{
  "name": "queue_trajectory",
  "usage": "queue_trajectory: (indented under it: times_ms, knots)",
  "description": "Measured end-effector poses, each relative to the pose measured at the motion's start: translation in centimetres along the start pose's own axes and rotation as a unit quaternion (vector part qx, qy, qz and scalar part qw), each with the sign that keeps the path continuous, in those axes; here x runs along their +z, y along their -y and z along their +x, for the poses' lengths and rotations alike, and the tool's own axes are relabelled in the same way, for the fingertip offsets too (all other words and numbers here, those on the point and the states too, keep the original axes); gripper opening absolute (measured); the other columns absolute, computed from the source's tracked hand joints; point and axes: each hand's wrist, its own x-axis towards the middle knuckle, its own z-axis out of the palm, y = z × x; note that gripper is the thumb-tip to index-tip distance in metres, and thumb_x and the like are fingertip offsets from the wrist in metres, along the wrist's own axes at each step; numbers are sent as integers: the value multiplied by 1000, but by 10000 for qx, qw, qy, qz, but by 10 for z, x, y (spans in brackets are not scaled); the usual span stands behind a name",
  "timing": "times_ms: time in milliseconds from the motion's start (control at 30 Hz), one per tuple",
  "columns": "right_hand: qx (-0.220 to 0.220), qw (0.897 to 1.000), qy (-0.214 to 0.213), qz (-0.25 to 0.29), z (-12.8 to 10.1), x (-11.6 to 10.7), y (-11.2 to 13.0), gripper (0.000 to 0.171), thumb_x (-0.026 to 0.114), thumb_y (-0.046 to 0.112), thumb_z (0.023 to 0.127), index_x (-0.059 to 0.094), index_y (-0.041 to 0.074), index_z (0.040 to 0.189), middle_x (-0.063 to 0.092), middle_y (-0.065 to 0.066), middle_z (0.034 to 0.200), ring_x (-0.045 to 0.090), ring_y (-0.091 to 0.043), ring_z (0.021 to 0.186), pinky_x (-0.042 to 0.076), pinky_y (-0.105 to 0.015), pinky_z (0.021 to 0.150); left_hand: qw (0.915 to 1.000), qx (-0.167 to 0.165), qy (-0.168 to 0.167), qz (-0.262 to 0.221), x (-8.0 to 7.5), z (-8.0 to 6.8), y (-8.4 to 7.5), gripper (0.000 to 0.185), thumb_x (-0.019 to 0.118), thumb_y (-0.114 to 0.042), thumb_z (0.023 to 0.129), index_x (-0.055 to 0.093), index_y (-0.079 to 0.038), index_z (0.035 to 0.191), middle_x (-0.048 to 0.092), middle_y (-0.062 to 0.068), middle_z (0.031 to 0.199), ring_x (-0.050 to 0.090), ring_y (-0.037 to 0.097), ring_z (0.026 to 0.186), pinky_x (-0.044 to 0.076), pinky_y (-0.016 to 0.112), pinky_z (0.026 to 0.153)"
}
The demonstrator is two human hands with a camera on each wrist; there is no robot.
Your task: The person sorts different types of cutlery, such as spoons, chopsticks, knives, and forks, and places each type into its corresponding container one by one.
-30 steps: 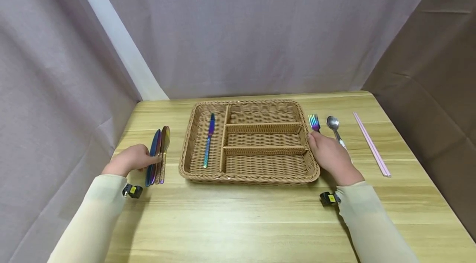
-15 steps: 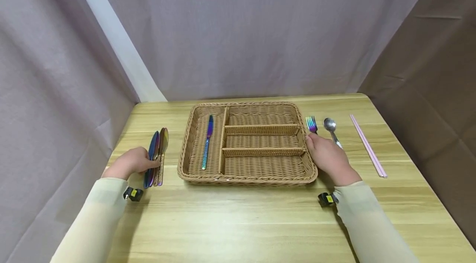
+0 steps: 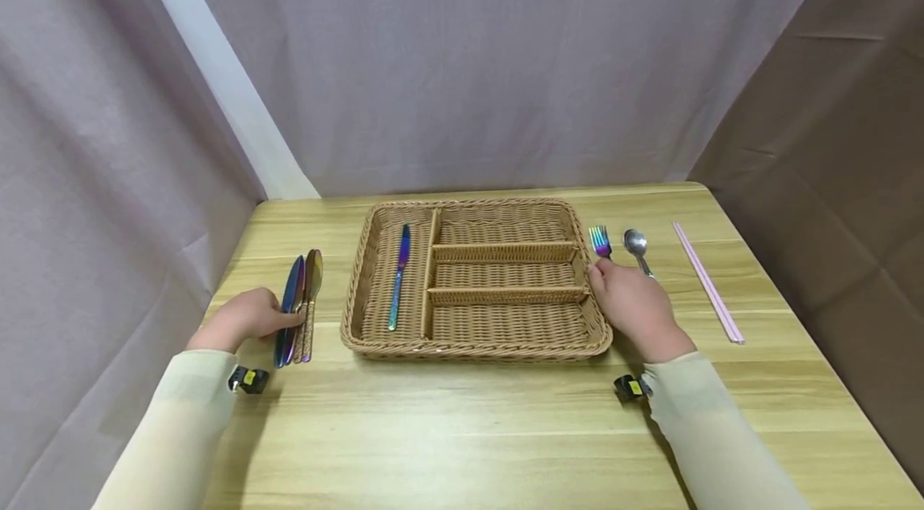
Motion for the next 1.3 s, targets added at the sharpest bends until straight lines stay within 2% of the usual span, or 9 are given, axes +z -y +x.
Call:
queue_trajectory:
  times_ms: [100,133,300,433,500,667,800,1033,1300]
  knots:
    - [-5,9997,-211,120,-3,-3,0,39,45,33,117,64,-1,120,66,-17,75,63,-34,61,53,-55,53,10000,50,46,-18,1,1,4,56,76,-50,97,52,-20,57,55,-2,57,43,14,55,38,32,57]
    - [-8,9995,-263,163,-4,-4,1,37,47,32,117,64,-1,118,63,-13,71,60,-30,59,51,-53,51,9999,134,43,-8,3,6,12,57,75,-53,97,52,-21,57,54,-3,57,43,13,54,37,33,55]
    - [100,9997,-75,228,-7,-10,7,47,53,36,115,60,-7,131,61,-9,68,59,-27,57,51,-48,49,9996,216,66,-151,12,23,37,58,76,-60,95,54,-21,57,54,-2,56,43,13,52,36,34,52]
    - [127,9998,71,160,-9,-8,11,52,52,37,115,56,-10,136,63,-13,69,64,-31,59,53,-50,47,9998,154,-6,-107,16,29,47,58,77,-63,93,54,-22,59,54,-4,58,43,12,53,35,33,51]
    - [128,9998,86,134,-9,-5,11,53,50,37,115,55,-11,136,65,-17,71,67,-34,61,53,-53,48,9998,194,-23,-82,14,26,46,57,77,-61,94,55,-22,59,54,-4,59,44,12,54,36,33,51]
    - [108,9999,85,80,-7,2,10,55,47,38,117,52,-13,138,67,-21,75,68,-38,62,54,-55,49,9998,-93,39,-193,4,5,19,52,78,-51,95,56,-18,62,54,-1,61,45,16,58,38,33,56]
    - [71,9999,76,52,-6,4,10,55,47,37,117,51,-14,137,66,-22,76,67,-39,61,54,-55,48,9995,-303,-8,-78,3,-4,8,48,77,-46,96,55,-16,65,53,0,65,46,17,62,39,33,58]
    - [67,10000,17,49,-5,5,10,54,47,37,117,52,-13,136,68,-26,79,68,-43,64,55,-58,50,9986,-491,-132,-115,8,2,9,43,75,-42,95,56,-14,68,55,2,69,48,20,65,40,35,59]
    - [86,9999,71,99,-4,6,8,55,46,37,118,51,-14,137,68,-27,81,69,-43,65,56,-59,52,9982,-469,-363,-95,13,0,6,40,74,-39,96,60,-14,68,57,1,68,52,21,64,42,37,59]
